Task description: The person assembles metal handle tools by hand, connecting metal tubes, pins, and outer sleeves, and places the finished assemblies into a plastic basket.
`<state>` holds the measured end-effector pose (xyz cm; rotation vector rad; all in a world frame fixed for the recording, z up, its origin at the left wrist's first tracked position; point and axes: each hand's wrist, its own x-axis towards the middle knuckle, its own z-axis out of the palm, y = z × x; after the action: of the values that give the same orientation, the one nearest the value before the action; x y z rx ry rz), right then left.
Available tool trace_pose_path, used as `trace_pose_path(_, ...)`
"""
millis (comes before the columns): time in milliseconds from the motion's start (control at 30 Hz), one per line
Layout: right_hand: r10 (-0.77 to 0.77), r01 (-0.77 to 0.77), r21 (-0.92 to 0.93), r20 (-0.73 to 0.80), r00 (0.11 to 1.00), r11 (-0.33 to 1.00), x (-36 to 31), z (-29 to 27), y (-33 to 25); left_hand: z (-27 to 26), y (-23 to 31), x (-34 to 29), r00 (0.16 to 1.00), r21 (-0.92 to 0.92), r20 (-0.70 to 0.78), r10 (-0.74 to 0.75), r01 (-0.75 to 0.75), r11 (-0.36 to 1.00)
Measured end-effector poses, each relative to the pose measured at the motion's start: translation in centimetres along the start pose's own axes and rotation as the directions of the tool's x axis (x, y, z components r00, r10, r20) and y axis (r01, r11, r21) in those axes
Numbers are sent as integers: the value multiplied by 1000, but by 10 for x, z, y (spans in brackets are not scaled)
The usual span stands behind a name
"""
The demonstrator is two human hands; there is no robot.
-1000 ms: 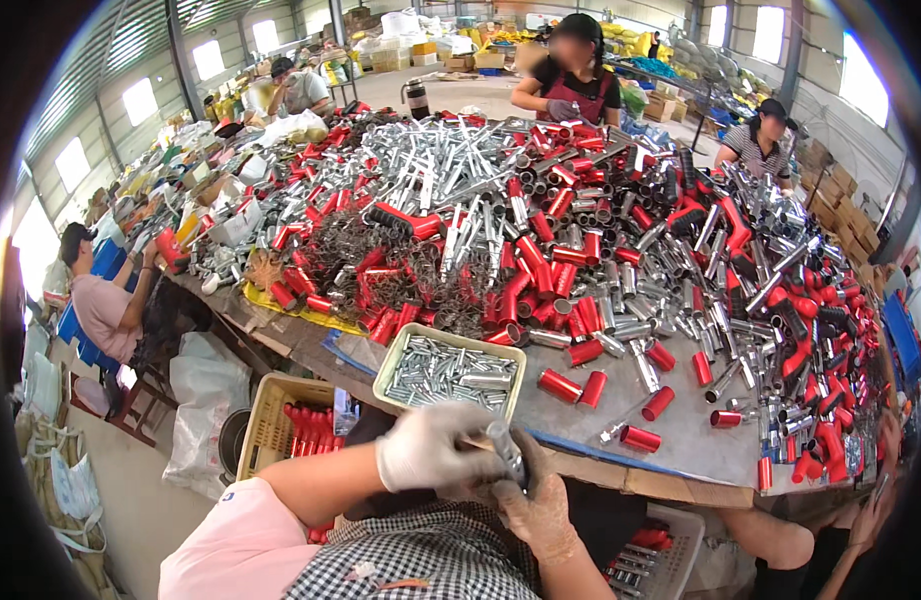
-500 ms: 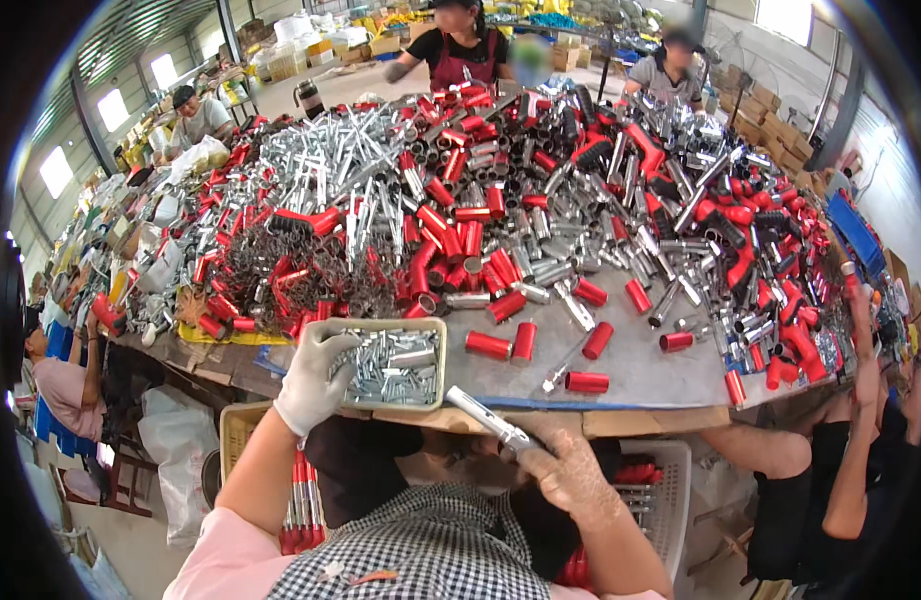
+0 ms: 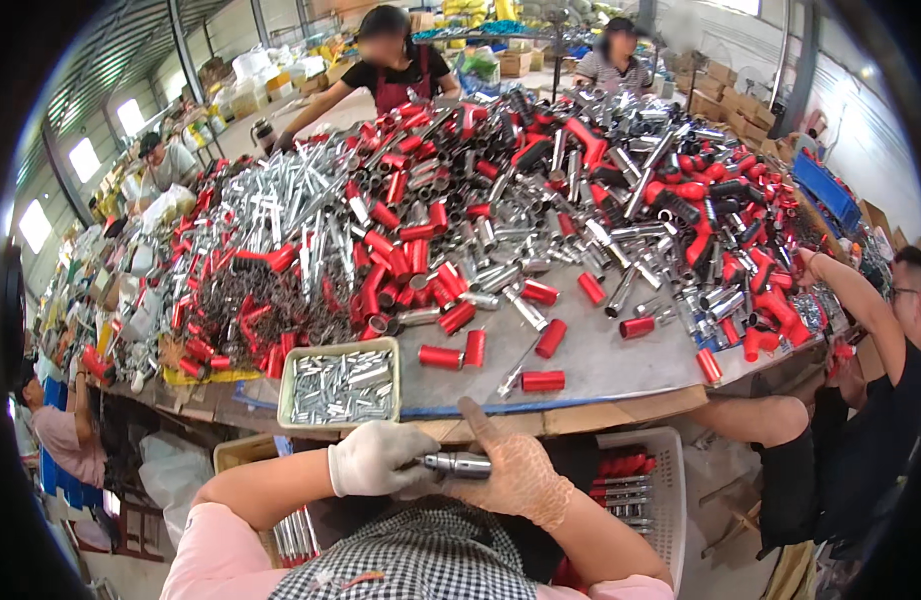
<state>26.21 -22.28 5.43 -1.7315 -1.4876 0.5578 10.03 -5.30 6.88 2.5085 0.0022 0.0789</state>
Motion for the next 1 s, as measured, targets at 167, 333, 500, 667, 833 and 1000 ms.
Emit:
trace_pose_path(167,-233,242,-321,64,970,916,2,-17,27,4,1,23,993,-2,-28,116,-116,993)
trace_pose_path(333,-224,203,-210,-77,972,956,6,-18,43,0,4,63,981,101,17,194,-195,976)
trace_pose_path(500,-72,57,-105,-150,986,993,5,-44,66,0,-11,112,959,265,207,196,-248,932)
trace_pose_path(667,365,-287,264,-319,875,921,10,-82,100,-39,-16,213,954,110,144,264,-281,953)
trace_pose_path(833,336,-280,185,-549,765,942,18,-82,133,-34,-85,359,943,424,-255,214,-89,901)
trace_pose_path(1000,355,-346,110,-482,801,932,22,-84,124,-36,-125,466,988,807,-115,-98,151,571)
